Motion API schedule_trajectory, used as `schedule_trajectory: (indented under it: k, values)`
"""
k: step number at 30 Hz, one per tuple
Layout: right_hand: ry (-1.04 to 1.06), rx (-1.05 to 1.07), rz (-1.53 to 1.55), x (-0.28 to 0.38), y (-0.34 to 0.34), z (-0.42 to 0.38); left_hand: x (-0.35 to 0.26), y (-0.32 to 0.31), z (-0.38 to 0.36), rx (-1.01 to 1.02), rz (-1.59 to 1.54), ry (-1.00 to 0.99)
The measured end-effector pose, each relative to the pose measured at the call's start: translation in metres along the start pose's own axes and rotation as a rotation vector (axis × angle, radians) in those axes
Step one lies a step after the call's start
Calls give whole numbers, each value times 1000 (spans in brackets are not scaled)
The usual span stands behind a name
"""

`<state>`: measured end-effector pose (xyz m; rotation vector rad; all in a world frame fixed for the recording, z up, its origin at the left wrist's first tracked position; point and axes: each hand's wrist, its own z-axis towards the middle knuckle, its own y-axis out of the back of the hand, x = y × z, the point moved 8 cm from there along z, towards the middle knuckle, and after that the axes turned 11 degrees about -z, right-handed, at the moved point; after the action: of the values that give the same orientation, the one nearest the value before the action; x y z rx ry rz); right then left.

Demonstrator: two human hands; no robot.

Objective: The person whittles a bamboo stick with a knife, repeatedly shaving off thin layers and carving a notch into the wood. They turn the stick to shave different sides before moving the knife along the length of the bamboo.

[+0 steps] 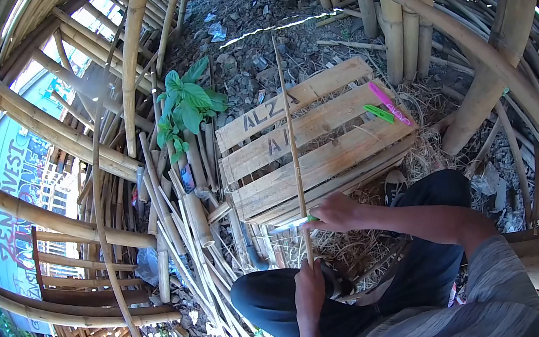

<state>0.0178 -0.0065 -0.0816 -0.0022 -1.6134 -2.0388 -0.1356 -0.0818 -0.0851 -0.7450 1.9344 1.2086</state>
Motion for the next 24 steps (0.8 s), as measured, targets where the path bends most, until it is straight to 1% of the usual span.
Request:
schedule_trajectory:
  k: [2, 6, 8, 10, 12, 15, 17, 18, 19, 20, 22, 23, 24]
  values:
    - [34, -25, -6, 7, 10, -1, -12, 3, -4, -77, 230, -73]
    - [93, -26, -87, -2, 9, 6, -15, 3, -7, -98, 268, -111]
    - [-130, -56, -94, -38, 6, 18, -18, 4, -10, -120, 309, -145]
    - [-144, -46, -145, -54, 17, 25, -22, 6, -12, -109, 293, -137]
    - [-68, -155, -217, -51, 24, 26, -27, 8, -13, -98, 274, -130]
    - [-85, -118, -170, -51, 21, 29, -25, 12, -11, -56, 193, -109]
    - [-78, -87, -120, -40, 14, 25, -26, 13, -12, -69, 165, -264]
    - [-73, -50, -74, -33, 8, 20, -26, 13, -12, -69, 167, -266]
    - [-40, 5, -11, -16, 10, 15, -19, 13, -9, -63, 141, -172]
    - [-40, 6, -14, -5, 8, 9, -12, 11, -7, -57, 112, -78]
    - [73, -29, 10, 21, 14, 1, -19, 8, -10, -32, 99, -55]
    - [115, -69, 33, 16, 23, 0, -19, 7, -12, -8, 93, -29]
    - [-16, 93, -85, -17, -6, 13, -14, 7, -15, -23, 124, -29]
